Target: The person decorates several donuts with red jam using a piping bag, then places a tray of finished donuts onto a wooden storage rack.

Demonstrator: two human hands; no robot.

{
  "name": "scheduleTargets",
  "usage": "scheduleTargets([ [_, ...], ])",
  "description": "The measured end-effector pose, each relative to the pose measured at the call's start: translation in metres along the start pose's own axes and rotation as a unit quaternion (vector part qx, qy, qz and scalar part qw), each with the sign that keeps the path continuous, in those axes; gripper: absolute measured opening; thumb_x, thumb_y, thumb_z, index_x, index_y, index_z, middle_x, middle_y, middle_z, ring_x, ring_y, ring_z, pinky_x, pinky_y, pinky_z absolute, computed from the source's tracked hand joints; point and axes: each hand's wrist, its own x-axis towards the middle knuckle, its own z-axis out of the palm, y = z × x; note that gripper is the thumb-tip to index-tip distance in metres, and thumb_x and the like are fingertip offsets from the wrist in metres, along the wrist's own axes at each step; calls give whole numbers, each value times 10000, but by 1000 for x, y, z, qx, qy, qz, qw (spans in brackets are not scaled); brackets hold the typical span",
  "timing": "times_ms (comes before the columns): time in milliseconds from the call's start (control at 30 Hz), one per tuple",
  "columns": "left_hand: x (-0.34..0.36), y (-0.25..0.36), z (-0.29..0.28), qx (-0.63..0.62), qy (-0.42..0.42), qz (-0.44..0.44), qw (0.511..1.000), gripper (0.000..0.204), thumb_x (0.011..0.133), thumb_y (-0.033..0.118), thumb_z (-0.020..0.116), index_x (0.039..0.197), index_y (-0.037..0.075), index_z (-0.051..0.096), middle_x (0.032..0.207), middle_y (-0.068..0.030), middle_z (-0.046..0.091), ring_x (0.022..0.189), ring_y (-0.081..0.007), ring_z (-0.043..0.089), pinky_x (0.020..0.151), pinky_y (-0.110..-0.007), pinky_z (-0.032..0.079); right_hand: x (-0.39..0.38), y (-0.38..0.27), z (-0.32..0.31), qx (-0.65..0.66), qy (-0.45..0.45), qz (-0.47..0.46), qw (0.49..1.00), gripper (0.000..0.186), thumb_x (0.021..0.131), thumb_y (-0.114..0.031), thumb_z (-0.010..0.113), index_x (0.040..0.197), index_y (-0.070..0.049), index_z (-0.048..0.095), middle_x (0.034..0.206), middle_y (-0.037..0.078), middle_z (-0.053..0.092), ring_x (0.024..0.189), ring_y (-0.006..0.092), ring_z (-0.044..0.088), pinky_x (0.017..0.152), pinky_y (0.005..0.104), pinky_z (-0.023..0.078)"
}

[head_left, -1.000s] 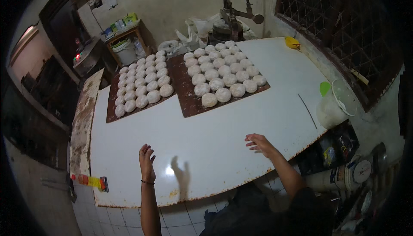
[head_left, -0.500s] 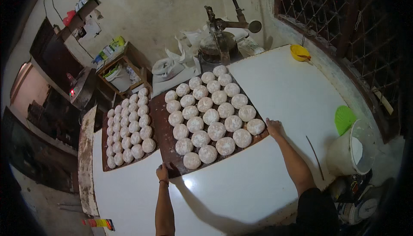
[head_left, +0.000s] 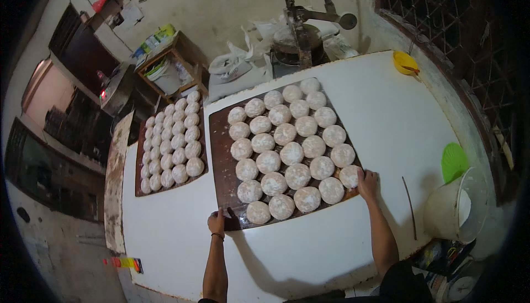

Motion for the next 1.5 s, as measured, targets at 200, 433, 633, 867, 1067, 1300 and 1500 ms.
scheduleTargets([
  [200,-8,-15,-17,-75,-70,-34,994,371,775,328,525,792,-33,610,636,-123,593,588,-189,556,569,-309,424,14,12,5,18,-41,10,999,461,848,-357,362,1037,41,497,894,227,526,865,382,470,781,445,359],
  [433,6,-46,-58,-100,-45,-76,991,386,792,274,520,960,-73,544,861,-180,592,813,-223,564,713,-306,436,34,-20,43,-121,213,-144,959,292,800,-140,520,1044,14,473,963,168,497,878,322,457,743,385,399],
  [633,129,-139,-147,-138,27,-16,990,371,791,291,529,1008,-10,536,1025,-168,504,965,-260,452,812,-344,385,-31,-259,120,199,52,-287,936,236,808,-104,488,1017,7,475,1050,127,447,937,222,439,788,314,379],
  [867,338,-228,-261,-49,145,26,988,447,766,309,532,1045,-38,500,1045,-214,485,1035,-319,394,901,-390,301,-84,-474,292,408,-297,-33,863,272,843,-277,453,990,-51,490,894,26,469,789,121,451,660,264,406],
  [1067,512,-269,-281,34,169,-11,985,551,755,394,501,1023,-87,489,1032,-294,466,1036,-387,393,899,-409,305,-2,-527,431,294,-169,39,940,383,841,-406,400,790,-43,510,643,9,382,608,119,373,573,289,338],
  [1300,571,-265,-259,144,88,-37,985,563,761,460,457,896,-78,555,965,-278,511,975,-368,453,861,-405,347,-31,-596,434,190,-209,61,957,766,787,-602,296,1081,84,468,1110,196,474,1039,277,441,878,362,316],
  [1500,569,-264,-267,148,130,-54,979,506,742,450,482,821,-38,585,864,-233,555,862,-339,525,769,-396,417,-26,-597,438,171,-237,61,955,883,739,-676,281,1101,114,435,1156,222,433,1072,308,414,888,392,309],
])
